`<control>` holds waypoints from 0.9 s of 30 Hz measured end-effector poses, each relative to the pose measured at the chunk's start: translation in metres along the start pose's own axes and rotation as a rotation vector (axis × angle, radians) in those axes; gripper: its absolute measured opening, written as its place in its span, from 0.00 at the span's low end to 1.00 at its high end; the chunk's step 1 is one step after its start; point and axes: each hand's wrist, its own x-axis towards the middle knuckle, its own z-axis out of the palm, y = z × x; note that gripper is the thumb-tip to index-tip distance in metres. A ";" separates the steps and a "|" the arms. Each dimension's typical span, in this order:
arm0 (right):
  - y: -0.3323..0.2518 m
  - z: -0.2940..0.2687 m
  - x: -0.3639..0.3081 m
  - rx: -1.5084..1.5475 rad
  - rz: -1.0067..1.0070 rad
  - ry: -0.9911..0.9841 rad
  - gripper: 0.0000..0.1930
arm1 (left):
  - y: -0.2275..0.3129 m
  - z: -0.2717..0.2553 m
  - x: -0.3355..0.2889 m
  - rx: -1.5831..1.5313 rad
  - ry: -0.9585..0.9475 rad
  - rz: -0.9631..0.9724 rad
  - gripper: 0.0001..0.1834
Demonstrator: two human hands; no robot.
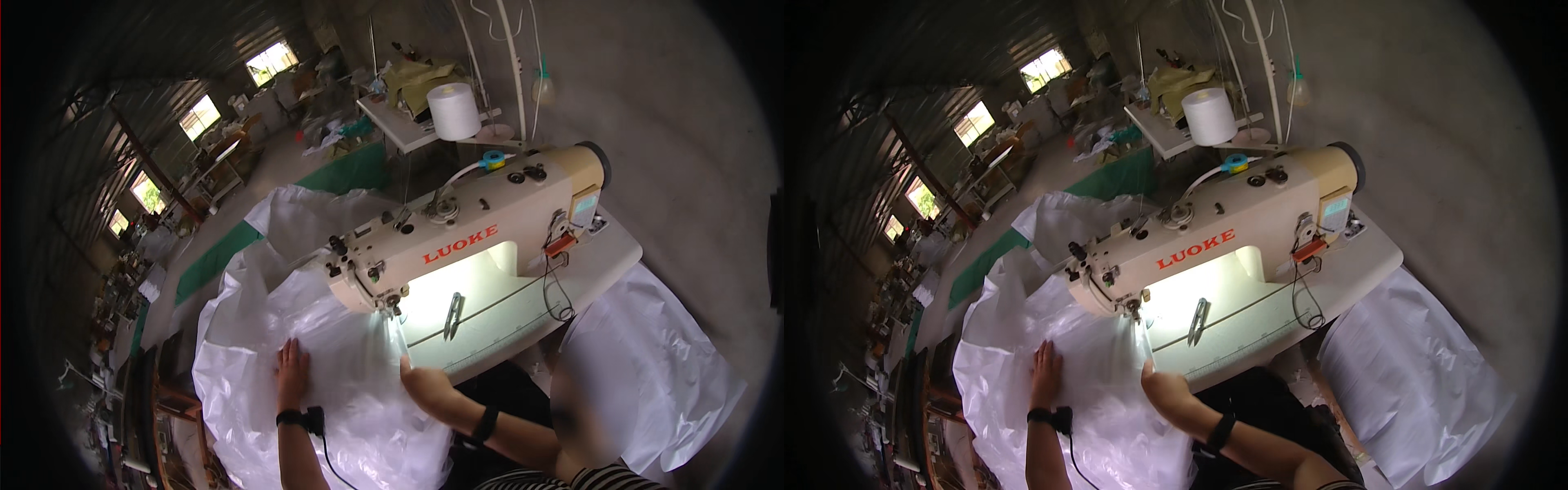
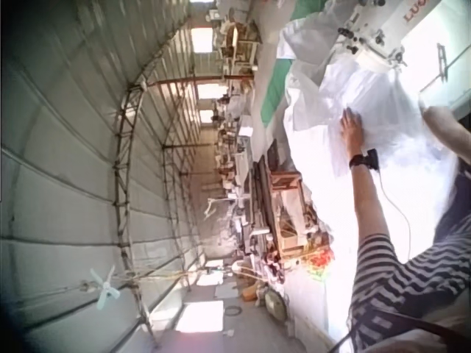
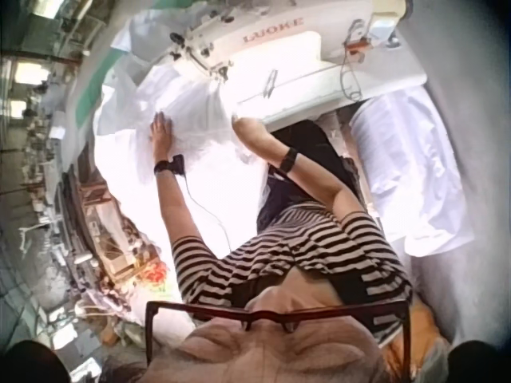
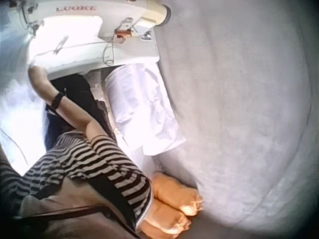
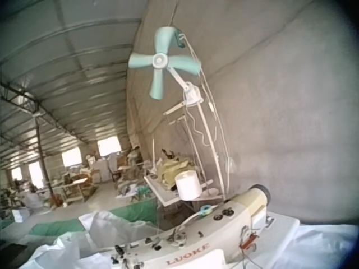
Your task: Sewing together large sheets of white plastic or non-woven material using an industrial sewing machine.
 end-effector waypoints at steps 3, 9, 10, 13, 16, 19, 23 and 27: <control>0.013 -0.015 0.008 0.260 0.049 -0.058 0.26 | 0.010 -0.020 -0.002 -0.039 -0.007 0.027 0.32; 0.044 -0.009 -0.106 1.306 0.173 -0.025 0.38 | 0.052 -0.041 -0.133 -0.100 0.219 0.134 0.34; 0.039 0.000 -0.122 1.394 0.125 -0.175 0.36 | 0.050 -0.037 -0.152 -0.116 0.176 0.096 0.34; 0.021 0.020 -0.151 1.505 0.214 -0.667 0.27 | 0.017 -0.018 -0.191 -0.056 0.220 -0.004 0.35; 0.033 0.018 -0.175 1.392 0.114 -1.009 0.24 | -0.045 -0.015 -0.196 0.263 0.288 0.160 0.39; 0.065 0.010 -0.210 1.467 0.294 -1.083 0.24 | -0.087 -0.041 -0.186 -0.084 0.008 -0.050 0.43; 0.093 0.018 -0.229 1.312 0.442 -0.828 0.24 | -0.040 -0.086 -0.178 0.299 0.034 -0.009 0.31; 0.087 0.019 -0.218 1.147 0.269 -0.565 0.25 | 0.094 -0.075 -0.221 -0.398 0.336 0.151 0.19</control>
